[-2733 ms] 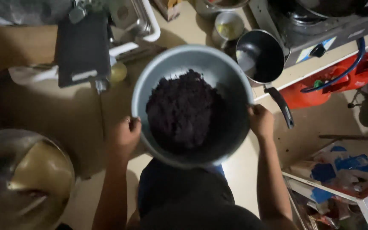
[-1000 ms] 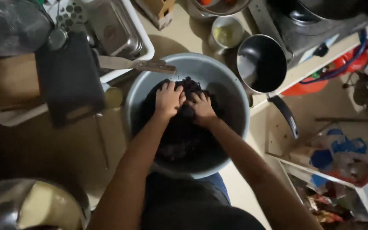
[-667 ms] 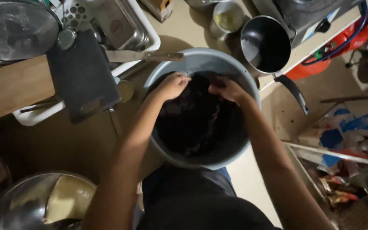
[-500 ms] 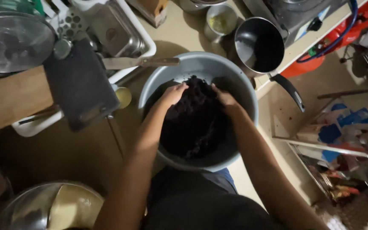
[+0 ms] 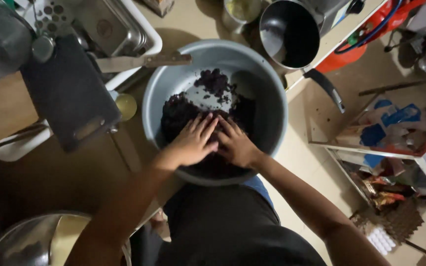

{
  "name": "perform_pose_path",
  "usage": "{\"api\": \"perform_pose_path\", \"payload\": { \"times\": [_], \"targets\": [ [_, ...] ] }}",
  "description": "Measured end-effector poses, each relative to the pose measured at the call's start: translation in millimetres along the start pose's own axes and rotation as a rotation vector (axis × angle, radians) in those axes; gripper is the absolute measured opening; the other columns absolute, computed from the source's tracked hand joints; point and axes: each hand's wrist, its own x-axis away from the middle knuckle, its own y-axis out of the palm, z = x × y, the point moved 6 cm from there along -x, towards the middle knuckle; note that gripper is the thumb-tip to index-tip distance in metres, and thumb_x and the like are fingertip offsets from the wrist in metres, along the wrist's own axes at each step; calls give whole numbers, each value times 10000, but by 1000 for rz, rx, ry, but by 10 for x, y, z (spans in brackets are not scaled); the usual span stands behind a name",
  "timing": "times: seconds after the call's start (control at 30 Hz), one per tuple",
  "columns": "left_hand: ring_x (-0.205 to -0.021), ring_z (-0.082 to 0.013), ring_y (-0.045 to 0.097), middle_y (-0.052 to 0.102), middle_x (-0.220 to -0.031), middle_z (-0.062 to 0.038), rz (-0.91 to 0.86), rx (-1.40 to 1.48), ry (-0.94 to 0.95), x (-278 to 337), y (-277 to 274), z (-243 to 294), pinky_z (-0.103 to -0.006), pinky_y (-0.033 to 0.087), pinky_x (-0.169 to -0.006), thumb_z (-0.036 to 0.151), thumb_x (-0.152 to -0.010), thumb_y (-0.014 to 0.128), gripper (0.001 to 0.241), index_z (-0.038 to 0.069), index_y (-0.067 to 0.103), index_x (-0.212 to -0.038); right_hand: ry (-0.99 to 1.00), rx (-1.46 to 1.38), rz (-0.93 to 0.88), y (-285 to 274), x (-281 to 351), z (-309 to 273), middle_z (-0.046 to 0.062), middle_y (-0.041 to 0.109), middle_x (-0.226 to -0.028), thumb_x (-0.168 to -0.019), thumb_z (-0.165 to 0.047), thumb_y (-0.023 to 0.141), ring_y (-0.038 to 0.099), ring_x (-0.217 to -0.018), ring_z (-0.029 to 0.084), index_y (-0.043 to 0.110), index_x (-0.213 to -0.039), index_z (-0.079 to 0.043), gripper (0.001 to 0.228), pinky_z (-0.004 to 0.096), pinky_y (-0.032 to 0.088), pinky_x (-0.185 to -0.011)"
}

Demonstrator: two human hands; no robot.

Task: Mixing and kneading dark dough by hand in a large grey bowl.

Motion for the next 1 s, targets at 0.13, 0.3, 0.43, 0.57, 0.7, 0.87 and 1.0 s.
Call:
{"api": "perform_pose_path", "payload": {
  "times": [0.13,0.3,0.43,0.57,0.7,0.87,1.0],
  "targets": [
    [-1534,-455,205,148,-1690,-206,59,-150,-163,270,232,172,-587,130,-1232,626,-895,572,938,128,226,-1611,186,496,-286,418,43,13,262,-26,-1663,-948,-440,562,37,-1490,600,341,-1565,-194,700,691,189,-1156],
    [-1529,-501,99,67,-1702,-192,-19,-239,-285,-120,470,-63,-647,65,-1201,632,-881,592,902,268,214,-1614,276,579,-255,723,-156,629,245,-104,-1675,-976,-469,452,-113,-1472,613,250,-1609,-209,713,793,91,-1121],
    [-1491,-547,80,19,-1708,-201,317,-255,-152,-288,802,-403,-709,84,-1179,635,-895,621,896,313,216,-1627,428,662,-476,683,-379,915,248,-39,-1683,-989,-558,469,-139,-1480,639,179,-1655,-150,833,840,52,-1111],
    [-1476,-682,141,98,-1683,-352,-60,-133,-246,-423,212,-227,-827,79,-1105,644,-797,674,1061,188,243,-1653,382,675,-660,378,-129,624,229,-34,-1689,-934,-456,539,-137,-1450,664,160,-1638,-186,844,839,58,-1089],
    [-1325,-407,556,569,-1434,-208,-92,-11,-142,-578,-691,-212,-533,440,-1112,490,-937,618,548,182,583,-1388,145,656,-457,109,-13,1049,238,473,-1437,-934,-461,603,338,-1356,529,414,-1438,-108,643,629,342,-1082],
    [-1186,-469,570,583,-1338,-294,315,77,-280,-955,25,-1333,-496,470,-992,334,-1040,635,514,-14,547,-1408,719,201,394,146,21,2144,405,616,-1081,-835,-485,759,645,-963,578,610,-1333,66,757,564,554,-816],
    [-1200,-345,645,647,-1306,-218,570,476,-392,-1102,509,-1741,-418,504,-1047,380,-1041,543,495,12,580,-1370,1099,-262,622,182,-155,2277,319,718,-963,-947,-569,700,706,-937,387,713,-1004,116,687,484,548,-861]
  ]
}}
